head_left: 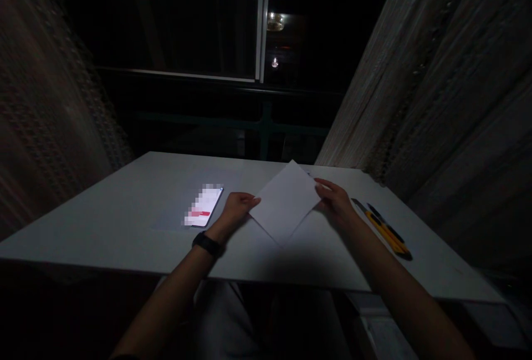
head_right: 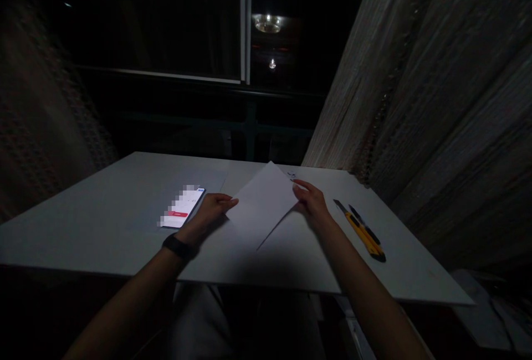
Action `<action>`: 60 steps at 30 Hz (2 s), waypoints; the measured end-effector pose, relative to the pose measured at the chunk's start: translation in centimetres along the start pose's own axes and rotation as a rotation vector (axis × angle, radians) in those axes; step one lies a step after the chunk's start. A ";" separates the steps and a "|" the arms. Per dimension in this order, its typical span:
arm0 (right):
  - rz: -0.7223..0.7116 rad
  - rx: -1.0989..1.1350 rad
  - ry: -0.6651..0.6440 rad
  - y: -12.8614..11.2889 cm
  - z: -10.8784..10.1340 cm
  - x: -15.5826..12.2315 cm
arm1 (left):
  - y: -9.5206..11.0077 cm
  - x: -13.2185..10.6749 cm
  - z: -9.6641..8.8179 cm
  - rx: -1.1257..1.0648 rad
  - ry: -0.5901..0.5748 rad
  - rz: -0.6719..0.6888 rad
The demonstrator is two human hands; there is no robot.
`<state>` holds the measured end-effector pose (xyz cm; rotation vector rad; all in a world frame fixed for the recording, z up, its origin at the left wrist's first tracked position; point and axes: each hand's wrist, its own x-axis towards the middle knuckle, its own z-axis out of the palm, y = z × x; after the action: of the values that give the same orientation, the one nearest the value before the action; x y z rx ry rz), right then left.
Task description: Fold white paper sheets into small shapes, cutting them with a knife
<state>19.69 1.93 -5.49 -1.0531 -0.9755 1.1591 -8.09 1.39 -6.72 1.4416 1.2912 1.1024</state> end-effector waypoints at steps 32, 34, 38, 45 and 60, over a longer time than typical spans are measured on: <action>-0.007 -0.737 -0.332 7.6 19.3 3.7 | 0.6 -0.7 -8.4 1.307 0.294 -0.270; 0.018 -0.713 -0.373 8.2 21.2 2.9 | 0.6 -0.6 -8.3 1.315 0.312 -0.269; 0.069 -0.679 -0.439 8.5 23.2 2.2 | 0.0 -0.8 -7.6 1.363 0.381 -0.234; -0.150 -0.881 -0.525 4.1 16.1 4.0 | -0.7 -1.3 -6.7 1.390 0.462 -0.159; -0.312 -1.405 -0.810 2.1 6.8 2.8 | -0.8 -1.4 -5.8 1.290 0.503 0.095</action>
<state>13.10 5.76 -5.81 -1.3681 -2.6910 0.4781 -13.98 0.37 -6.37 2.1828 2.5718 0.6458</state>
